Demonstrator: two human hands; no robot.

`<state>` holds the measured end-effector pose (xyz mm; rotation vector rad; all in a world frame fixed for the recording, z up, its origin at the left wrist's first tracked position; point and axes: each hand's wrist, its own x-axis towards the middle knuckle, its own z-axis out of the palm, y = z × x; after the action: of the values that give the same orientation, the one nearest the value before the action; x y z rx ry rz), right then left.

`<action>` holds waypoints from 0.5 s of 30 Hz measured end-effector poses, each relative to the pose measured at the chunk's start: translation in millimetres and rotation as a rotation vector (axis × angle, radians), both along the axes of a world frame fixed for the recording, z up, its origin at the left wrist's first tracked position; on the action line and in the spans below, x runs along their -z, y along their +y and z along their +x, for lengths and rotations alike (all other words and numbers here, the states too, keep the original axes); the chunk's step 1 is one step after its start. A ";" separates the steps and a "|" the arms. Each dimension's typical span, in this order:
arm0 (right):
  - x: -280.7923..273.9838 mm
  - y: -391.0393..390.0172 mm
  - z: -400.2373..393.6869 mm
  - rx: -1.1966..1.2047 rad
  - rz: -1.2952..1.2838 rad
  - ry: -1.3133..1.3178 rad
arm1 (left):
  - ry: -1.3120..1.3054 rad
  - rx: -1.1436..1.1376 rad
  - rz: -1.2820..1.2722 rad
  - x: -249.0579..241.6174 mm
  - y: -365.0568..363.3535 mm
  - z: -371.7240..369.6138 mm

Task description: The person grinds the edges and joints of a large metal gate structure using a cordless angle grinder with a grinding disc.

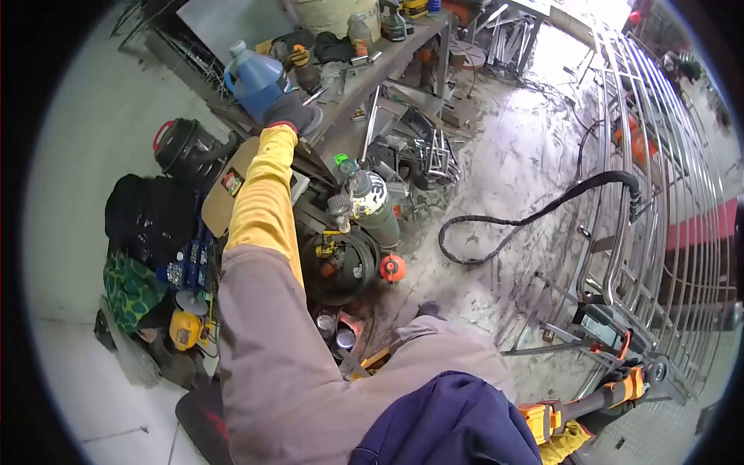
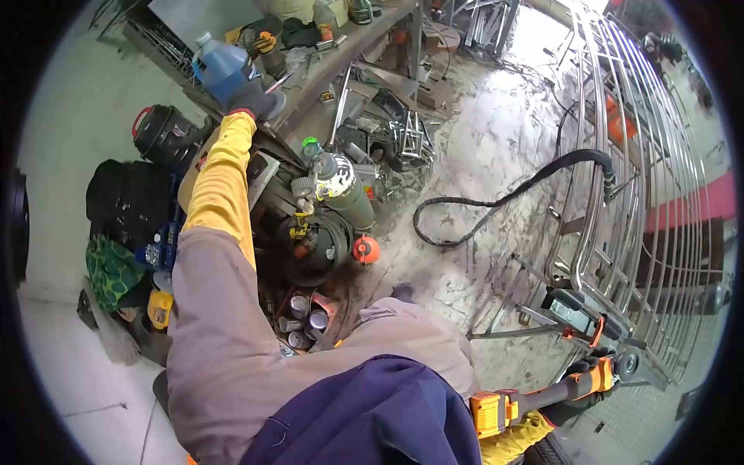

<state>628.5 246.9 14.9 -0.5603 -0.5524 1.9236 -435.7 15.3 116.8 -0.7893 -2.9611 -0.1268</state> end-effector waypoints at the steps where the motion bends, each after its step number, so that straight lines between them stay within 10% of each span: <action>1: 1.7 -3.9 -2.3 0.007 -0.004 0.028 | -0.001 0.009 -0.007 7.3 -0.4 -10.8; 15: -15.1 -37.2 -45.8 -0.065 -0.002 0.083 | 0.165 0.049 0.084 7.9 62.0 -19.5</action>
<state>582.7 209.7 30.0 -0.4665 -0.5206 1.9994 -455.2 77.4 109.0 -0.8191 -2.7644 -0.1783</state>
